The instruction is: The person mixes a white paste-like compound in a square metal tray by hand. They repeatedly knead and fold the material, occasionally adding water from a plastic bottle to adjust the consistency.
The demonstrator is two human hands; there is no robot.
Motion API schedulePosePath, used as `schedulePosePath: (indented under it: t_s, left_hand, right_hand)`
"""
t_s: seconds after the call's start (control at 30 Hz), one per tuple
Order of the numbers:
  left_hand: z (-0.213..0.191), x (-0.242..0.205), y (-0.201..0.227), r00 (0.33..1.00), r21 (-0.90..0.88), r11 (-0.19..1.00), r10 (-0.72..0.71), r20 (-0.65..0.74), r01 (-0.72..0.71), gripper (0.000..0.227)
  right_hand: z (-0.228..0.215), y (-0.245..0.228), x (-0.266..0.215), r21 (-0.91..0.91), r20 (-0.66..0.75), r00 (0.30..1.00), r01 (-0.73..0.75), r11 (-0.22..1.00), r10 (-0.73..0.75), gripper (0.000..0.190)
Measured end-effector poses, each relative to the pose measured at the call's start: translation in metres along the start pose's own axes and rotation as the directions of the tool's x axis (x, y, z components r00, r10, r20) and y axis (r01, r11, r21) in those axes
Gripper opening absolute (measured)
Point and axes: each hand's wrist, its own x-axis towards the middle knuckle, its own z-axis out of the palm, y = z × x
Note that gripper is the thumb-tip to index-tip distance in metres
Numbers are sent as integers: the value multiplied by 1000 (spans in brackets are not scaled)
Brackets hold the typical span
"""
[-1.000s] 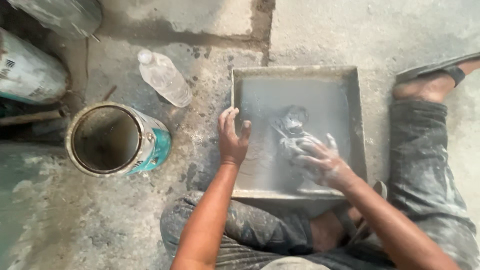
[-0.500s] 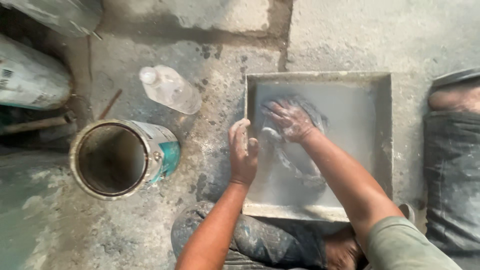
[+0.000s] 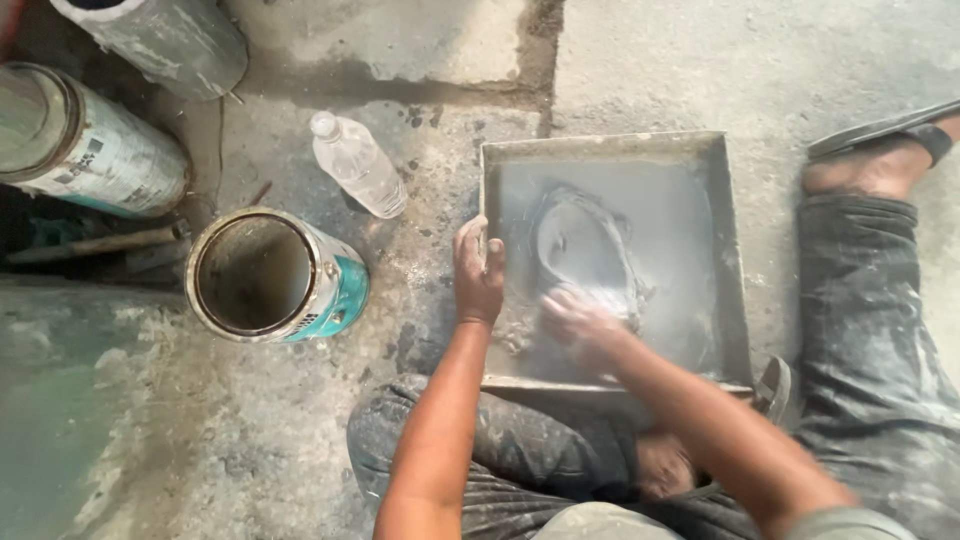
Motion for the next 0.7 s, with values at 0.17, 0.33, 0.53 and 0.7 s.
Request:
schedulePosePath:
  t_s: [0.17, 0.33, 0.53, 0.7]
  left_hand:
    - [4, 9, 9, 998, 1, 998, 58, 3, -58, 61]
    - [2, 4, 11, 999, -4, 1000, -6, 44, 6, 65]
    - [-1, 12, 14, 996, 18, 999, -36, 87, 35, 68]
    - [2, 15, 13, 998, 38, 999, -18, 67, 16, 69]
  right_hand:
    - [-24, 88, -67, 126, -402, 915, 42, 991, 13, 48]
    - [-22, 127, -15, 434, -644, 655, -114, 894, 396, 40]
    - [-70, 107, 104, 259, -375, 872, -229, 938, 316, 69]
    - [-58, 35, 139, -142, -292, 896, -385, 912, 334, 49]
